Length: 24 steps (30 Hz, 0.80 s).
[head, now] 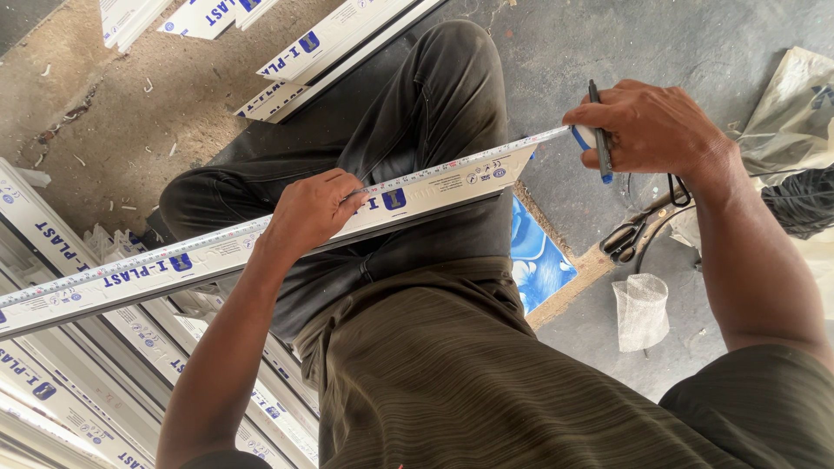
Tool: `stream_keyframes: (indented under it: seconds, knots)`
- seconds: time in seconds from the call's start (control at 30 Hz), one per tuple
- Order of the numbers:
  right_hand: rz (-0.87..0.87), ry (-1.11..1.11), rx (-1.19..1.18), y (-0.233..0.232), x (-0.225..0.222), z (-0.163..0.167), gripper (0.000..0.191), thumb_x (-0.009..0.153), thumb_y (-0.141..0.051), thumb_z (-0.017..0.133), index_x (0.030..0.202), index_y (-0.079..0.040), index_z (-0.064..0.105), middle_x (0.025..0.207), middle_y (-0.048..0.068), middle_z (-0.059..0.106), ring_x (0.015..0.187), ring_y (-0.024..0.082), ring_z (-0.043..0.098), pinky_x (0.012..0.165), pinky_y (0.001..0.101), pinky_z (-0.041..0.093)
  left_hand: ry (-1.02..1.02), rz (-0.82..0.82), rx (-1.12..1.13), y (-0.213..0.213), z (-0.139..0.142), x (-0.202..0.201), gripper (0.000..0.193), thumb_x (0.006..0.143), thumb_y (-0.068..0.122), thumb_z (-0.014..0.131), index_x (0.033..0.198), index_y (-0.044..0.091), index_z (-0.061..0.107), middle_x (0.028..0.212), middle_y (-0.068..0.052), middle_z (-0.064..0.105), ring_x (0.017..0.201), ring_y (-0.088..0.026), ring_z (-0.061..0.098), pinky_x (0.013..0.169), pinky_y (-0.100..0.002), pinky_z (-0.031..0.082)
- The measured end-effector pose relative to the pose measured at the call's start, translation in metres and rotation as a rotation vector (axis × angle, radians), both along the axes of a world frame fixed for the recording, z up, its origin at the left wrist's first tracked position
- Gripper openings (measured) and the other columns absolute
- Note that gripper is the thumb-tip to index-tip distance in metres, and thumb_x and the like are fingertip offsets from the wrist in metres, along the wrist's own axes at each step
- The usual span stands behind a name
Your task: The person sits on the floor and measures white plastic profiles using a tape measure, marking specific points with a pen. They handle multiple profiles, stacking them and repeating the measurement process.
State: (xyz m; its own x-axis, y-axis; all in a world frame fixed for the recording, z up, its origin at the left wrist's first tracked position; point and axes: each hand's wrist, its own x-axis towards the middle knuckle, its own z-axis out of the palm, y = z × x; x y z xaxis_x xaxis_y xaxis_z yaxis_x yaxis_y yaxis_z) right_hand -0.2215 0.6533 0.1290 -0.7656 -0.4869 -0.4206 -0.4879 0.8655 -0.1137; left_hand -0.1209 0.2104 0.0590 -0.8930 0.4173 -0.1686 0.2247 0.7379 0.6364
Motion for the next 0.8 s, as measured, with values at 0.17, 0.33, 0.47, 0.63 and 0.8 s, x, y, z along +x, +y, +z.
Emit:
stream_keyframes:
  seconds: [0.17,0.33,0.47,0.63,0.8]
  knots:
    - [0.011,0.003,-0.041,0.0011,-0.0003,-0.0019,0.054,0.071,-0.035,0.089,0.123,-0.027,0.075,0.092,-0.002,0.077,0.099,0.022,0.071,0.077,0.0423,0.06,-0.062,0.016,-0.029,0.0013,0.0007,-0.001,0.026,0.101,0.032,0.063,0.091,0.009,0.071,0.082,-0.001,0.068,0.067,-0.021,0.066,0.062,-0.039,0.054]
    - [0.014,0.002,-0.036,0.002,-0.0003,-0.0023,0.052,0.073,-0.033,0.088,0.123,-0.026,0.075,0.091,-0.001,0.076,0.098,0.022,0.071,0.076,0.0424,0.06,-0.049,0.007,-0.031,0.0012,0.0,-0.0026,0.026,0.101,0.031,0.063,0.091,0.009,0.07,0.082,-0.002,0.069,0.067,-0.021,0.066,0.062,-0.039,0.054]
    - [0.014,0.006,-0.034,0.0024,-0.0005,-0.0038,0.052,0.073,-0.033,0.088,0.122,-0.026,0.075,0.092,-0.001,0.077,0.098,0.022,0.071,0.076,0.0429,0.06,-0.054,0.006,-0.029,0.0009,-0.0004,-0.0035,0.026,0.102,0.031,0.062,0.092,0.009,0.071,0.084,-0.002,0.069,0.068,-0.022,0.067,0.062,-0.039,0.054]
    - [0.014,0.002,-0.027,0.0021,-0.0002,-0.0043,0.052,0.073,-0.034,0.088,0.123,-0.026,0.075,0.093,-0.001,0.077,0.099,0.023,0.071,0.078,0.0434,0.06,-0.033,0.007,-0.011,0.0011,-0.0004,-0.0028,0.025,0.101,0.03,0.063,0.091,0.008,0.07,0.083,-0.003,0.069,0.069,-0.023,0.067,0.063,-0.04,0.055]
    - [0.026,0.014,-0.056,0.0016,0.0006,-0.0031,0.051,0.072,-0.032,0.089,0.121,-0.024,0.076,0.097,-0.001,0.078,0.1,0.023,0.071,0.078,0.0438,0.06,0.012,0.012,0.02,0.0009,0.0,-0.0013,0.024,0.101,0.028,0.063,0.091,0.008,0.071,0.084,-0.003,0.069,0.07,-0.025,0.067,0.064,-0.04,0.055]
